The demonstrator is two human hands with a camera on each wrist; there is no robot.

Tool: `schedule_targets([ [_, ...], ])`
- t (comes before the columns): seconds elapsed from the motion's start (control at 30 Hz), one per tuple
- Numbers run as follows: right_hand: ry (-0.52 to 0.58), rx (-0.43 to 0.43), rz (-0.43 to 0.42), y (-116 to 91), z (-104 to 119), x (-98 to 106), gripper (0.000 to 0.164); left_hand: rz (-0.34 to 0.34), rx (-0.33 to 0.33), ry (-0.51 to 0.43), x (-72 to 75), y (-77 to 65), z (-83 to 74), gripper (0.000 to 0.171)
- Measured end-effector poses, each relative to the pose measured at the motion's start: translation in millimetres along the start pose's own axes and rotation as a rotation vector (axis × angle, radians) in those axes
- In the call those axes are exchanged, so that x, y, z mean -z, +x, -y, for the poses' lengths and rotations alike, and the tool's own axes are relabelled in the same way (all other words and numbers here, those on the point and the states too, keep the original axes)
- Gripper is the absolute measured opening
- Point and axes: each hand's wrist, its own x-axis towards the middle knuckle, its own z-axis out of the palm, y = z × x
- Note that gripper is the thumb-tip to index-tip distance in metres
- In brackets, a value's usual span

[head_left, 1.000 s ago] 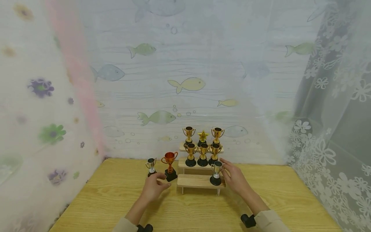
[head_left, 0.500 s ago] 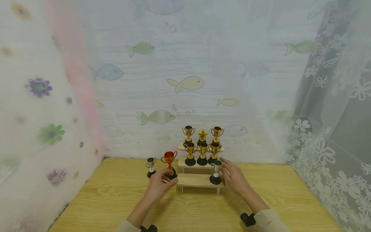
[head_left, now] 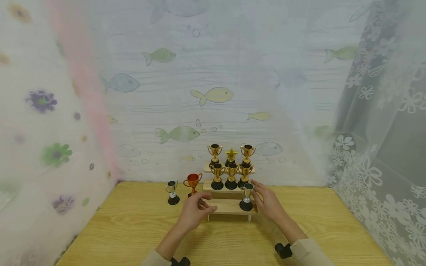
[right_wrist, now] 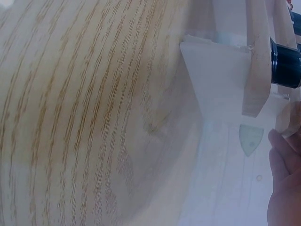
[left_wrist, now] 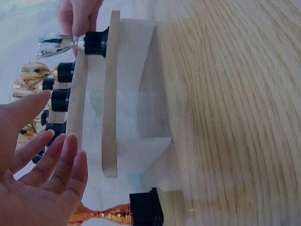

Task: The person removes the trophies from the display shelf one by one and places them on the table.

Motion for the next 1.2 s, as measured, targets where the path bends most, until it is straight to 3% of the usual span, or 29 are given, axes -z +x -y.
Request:
schedule_targets([
  [0.47, -0.001, -0.016, 0.005, -0.7, -2.3, -2.3, 0.014, 0.051, -0.045, -0.024, -26.9, 6.6, -7.8, 0.042],
  [1.2, 0.01, -0.01, 0.005, -0.3, -3.6, -1.3, 0.015, 0.068, -0.004, -0.021, -78.5, 25.8, -16.6, 0.057],
])
